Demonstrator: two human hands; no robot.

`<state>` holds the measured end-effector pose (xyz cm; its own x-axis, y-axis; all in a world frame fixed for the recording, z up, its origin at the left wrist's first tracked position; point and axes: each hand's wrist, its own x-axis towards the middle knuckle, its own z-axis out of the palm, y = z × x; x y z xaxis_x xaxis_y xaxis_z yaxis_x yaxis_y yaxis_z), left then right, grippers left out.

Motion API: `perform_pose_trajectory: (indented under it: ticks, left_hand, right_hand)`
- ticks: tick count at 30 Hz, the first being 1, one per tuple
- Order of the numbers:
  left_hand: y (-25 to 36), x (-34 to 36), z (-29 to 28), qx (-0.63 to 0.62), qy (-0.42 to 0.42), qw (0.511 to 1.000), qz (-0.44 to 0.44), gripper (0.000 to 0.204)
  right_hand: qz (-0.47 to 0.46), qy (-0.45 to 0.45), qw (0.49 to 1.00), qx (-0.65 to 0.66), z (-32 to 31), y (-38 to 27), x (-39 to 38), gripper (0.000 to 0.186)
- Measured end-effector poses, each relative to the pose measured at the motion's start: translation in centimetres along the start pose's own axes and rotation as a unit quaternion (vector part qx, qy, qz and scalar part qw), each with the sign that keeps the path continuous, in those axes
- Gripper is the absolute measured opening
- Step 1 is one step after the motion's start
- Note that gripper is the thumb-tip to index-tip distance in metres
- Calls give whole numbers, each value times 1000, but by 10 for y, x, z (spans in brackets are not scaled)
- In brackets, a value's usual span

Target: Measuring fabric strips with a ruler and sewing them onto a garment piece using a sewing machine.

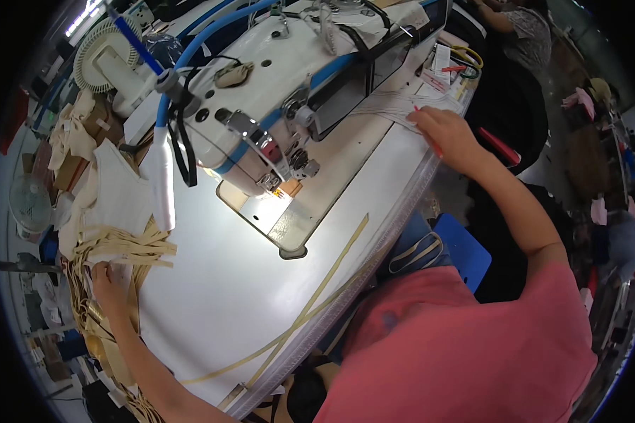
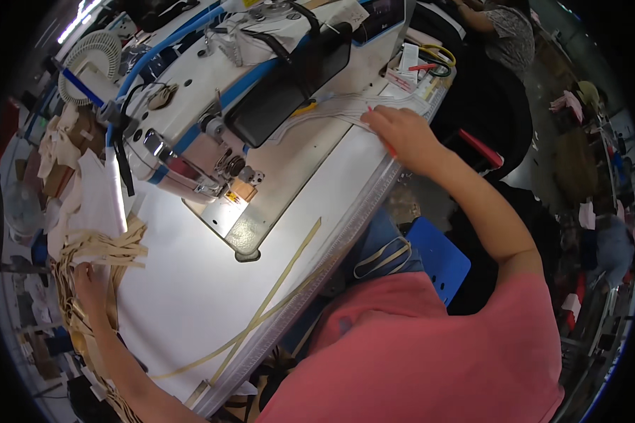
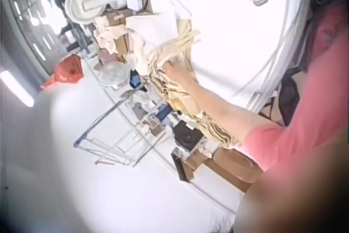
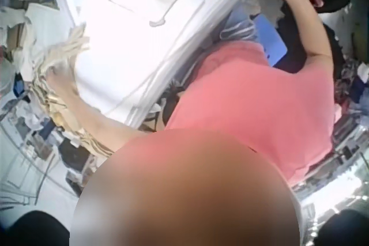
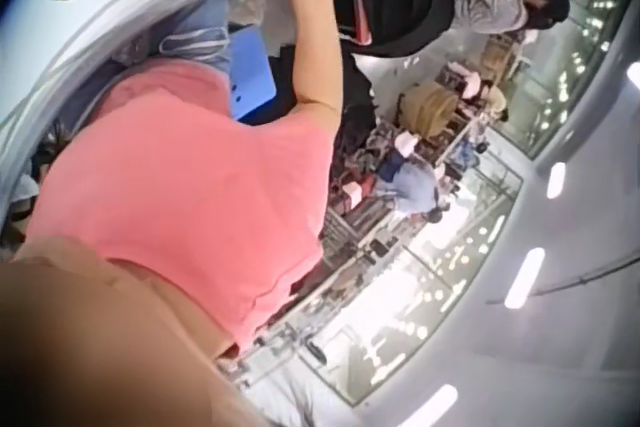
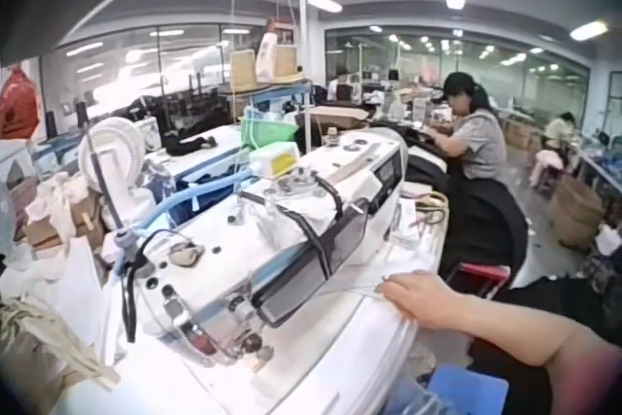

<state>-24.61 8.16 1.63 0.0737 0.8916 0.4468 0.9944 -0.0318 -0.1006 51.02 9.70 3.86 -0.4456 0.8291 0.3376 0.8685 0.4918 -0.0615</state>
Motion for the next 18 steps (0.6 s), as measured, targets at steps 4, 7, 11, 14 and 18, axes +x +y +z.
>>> perform_pose_trajectory:
  ticks: [4, 7, 11, 14, 18]
  left_hand:
    - [2, 1, -19, -122, 79, 978, -152, 14]
    - [7, -1, -46, -15, 126, 985, -120, 17]
    - [49, -5, -74, -34, 183, 980, -68, 23]
    - [128, -13, -90, -99, 172, 980, -22, 24]
    - [247, -52, -94, -246, 114, 962, -14, 20]
  right_hand:
    - [54, 17, 997, -60, 10, 60, 5, 21]
    - [123, -28, 991, -39, 21, 78, 21, 23]
    - [112, -6, 994, -13, 40, 91, 36, 29]
    - [97, -3, 995, -16, 32, 86, 34, 35]
    - [65, -13, 969, 237, 7, -8, 25, 18]
